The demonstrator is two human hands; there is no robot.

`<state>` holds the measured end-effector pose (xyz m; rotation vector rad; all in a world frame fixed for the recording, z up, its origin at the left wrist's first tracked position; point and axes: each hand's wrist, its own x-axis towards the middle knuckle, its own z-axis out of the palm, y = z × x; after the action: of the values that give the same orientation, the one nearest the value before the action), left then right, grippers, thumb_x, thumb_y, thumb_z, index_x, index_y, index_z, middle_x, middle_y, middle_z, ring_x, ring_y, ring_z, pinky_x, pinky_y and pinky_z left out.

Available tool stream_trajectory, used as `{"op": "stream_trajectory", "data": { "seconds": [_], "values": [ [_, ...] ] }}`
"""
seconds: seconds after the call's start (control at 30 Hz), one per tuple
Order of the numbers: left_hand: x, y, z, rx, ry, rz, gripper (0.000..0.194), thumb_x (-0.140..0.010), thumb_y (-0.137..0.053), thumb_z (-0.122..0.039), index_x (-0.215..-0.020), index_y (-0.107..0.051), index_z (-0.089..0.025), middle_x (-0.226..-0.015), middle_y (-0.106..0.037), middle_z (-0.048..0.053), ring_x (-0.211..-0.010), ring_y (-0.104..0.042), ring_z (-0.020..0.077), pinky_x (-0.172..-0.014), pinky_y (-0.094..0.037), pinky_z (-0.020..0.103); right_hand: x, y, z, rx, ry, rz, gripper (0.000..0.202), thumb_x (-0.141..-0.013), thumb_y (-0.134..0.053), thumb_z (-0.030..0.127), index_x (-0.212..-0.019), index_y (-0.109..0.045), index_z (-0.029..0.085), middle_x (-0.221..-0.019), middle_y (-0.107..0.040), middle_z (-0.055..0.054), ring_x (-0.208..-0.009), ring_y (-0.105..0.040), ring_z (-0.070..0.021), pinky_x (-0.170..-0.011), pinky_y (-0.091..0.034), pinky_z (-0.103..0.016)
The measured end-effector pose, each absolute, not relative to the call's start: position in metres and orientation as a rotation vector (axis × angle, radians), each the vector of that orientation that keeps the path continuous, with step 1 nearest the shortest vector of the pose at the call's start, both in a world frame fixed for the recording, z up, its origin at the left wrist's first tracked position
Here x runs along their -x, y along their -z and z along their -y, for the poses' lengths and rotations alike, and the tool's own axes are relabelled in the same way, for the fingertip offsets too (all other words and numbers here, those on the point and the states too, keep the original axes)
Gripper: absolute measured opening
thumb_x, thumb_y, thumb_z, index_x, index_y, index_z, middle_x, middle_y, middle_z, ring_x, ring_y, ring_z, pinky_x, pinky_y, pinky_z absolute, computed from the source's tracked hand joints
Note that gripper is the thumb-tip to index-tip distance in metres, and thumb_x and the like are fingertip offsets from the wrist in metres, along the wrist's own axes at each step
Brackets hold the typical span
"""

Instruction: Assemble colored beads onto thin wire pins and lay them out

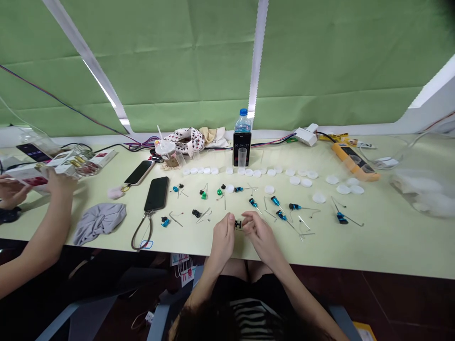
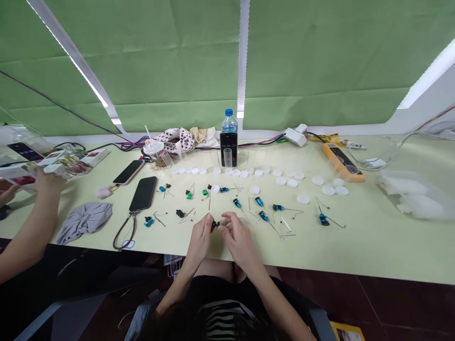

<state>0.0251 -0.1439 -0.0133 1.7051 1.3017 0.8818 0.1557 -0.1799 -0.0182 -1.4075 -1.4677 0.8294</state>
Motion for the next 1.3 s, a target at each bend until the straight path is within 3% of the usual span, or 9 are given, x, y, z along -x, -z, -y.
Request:
{"op": "stream_trajectory", "data": {
  "seconds": [0.1, 0.23, 0.43, 0.5, 0.6, 0.77, 0.93, 1.1, 1.3],
  "values": [
    [-0.026, 0.014, 0.144, -1.699, -0.874, -1.268, 0.041, -0.094, -0.022, -0.044, -0.067, -0.039, -0.018, -0.060, -0.042, -0.002, -0.059, -0.041, 0.0131, -0.059, -0.028, 0.026, -0.155, 0.017, 0.180, 1.392, -0.854, 1.518, 0.028, -0.094, -0.034, 0.037, -0.087, -0.055, 0.021, -0.070, -0.056, -0.001, -0.064, -0.054, -0.0151, -0.065, -0.046, -0.029],
    [-0.025, 0.016, 0.142, -1.680, -0.882, -1.319, 0.041, -0.094, -0.022, -0.044, -0.066, -0.038, -0.018, -0.059, -0.040, -0.003, -0.057, -0.040, 0.0127, -0.057, -0.027, 0.026, -0.155, 0.020, 0.178, 1.308, -0.790, 1.403, 0.035, -0.082, -0.056, 0.039, -0.111, -0.047, 0.023, -0.111, -0.052, -0.008, -0.089, -0.056, -0.0186, -0.069, -0.050, -0.031],
    [-0.026, 0.019, 0.142, -1.714, -0.872, -1.288, 0.041, -0.094, -0.022, -0.043, -0.067, -0.038, -0.018, -0.060, -0.042, -0.002, -0.058, -0.041, 0.0125, -0.058, -0.028, 0.025, -0.154, 0.024, 0.175, 1.388, -0.930, 1.485, 0.026, -0.093, -0.034, 0.036, -0.086, -0.054, 0.020, -0.068, -0.055, 0.000, -0.061, -0.055, -0.0140, -0.064, -0.049, -0.031],
    [-0.026, 0.019, 0.140, -1.699, -0.876, -1.314, 0.041, -0.094, -0.022, -0.044, -0.067, -0.038, -0.018, -0.059, -0.041, -0.002, -0.057, -0.041, 0.0126, -0.057, -0.027, 0.025, -0.154, 0.026, 0.174, 1.314, -0.898, 1.468, 0.019, -0.088, -0.046, 0.036, -0.099, -0.052, 0.022, -0.092, -0.058, -0.005, -0.078, -0.059, -0.0161, -0.070, -0.050, -0.031],
    [-0.026, 0.021, 0.138, -1.678, -0.878, -1.341, 0.041, -0.094, -0.022, -0.044, -0.068, -0.039, -0.018, -0.058, -0.040, -0.003, -0.056, -0.041, 0.0127, -0.056, -0.027, 0.025, -0.154, 0.028, 0.174, 1.318, -0.851, 1.373, 0.050, -0.078, -0.061, 0.040, -0.121, -0.041, 0.024, -0.120, -0.047, -0.010, -0.091, -0.058, -0.0185, -0.068, -0.053, -0.031],
    [-0.027, 0.023, 0.139, -1.706, -0.874, -1.289, 0.040, -0.094, -0.023, -0.043, -0.068, -0.040, -0.018, -0.060, -0.042, -0.002, -0.058, -0.041, 0.0127, -0.058, -0.028, 0.025, -0.154, 0.022, 0.174, 1.462, -0.901, 1.513, 0.028, -0.094, -0.033, 0.035, -0.095, -0.057, 0.021, -0.071, -0.058, -0.001, -0.062, -0.056, -0.0150, -0.065, -0.050, -0.032],
    [-0.025, 0.021, 0.140, -1.649, -0.889, -1.333, 0.040, -0.094, -0.024, -0.044, -0.068, -0.039, -0.018, -0.059, -0.040, -0.003, -0.056, -0.040, 0.0124, -0.056, -0.027, 0.025, -0.153, 0.019, 0.177, 1.366, -0.792, 1.487, 0.042, -0.083, -0.055, 0.037, -0.123, -0.046, 0.026, -0.122, -0.046, -0.009, -0.097, -0.056, -0.0188, -0.076, -0.051, -0.032],
    [-0.027, 0.021, 0.140, -1.656, -0.895, -1.277, 0.040, -0.094, -0.023, -0.044, -0.068, -0.039, -0.019, -0.060, -0.042, -0.002, -0.058, -0.041, 0.0127, -0.057, -0.028, 0.025, -0.151, 0.019, 0.177, 1.484, -0.876, 1.485, 0.029, -0.094, -0.033, 0.038, -0.097, -0.056, 0.021, -0.074, -0.057, -0.002, -0.066, -0.056, -0.0164, -0.067, -0.049, -0.033],
    [-0.026, 0.021, 0.139, -1.633, -0.924, -1.321, 0.040, -0.094, -0.024, -0.044, -0.067, -0.038, -0.019, -0.059, -0.039, -0.002, -0.056, -0.040, 0.0124, -0.056, -0.028, 0.025, -0.153, 0.014, 0.176, 1.379, -0.797, 1.437, 0.044, -0.083, -0.054, 0.039, -0.123, -0.044, 0.026, -0.120, -0.047, -0.009, -0.095, -0.056, -0.0185, -0.073, -0.051, -0.032]
  ]
}}
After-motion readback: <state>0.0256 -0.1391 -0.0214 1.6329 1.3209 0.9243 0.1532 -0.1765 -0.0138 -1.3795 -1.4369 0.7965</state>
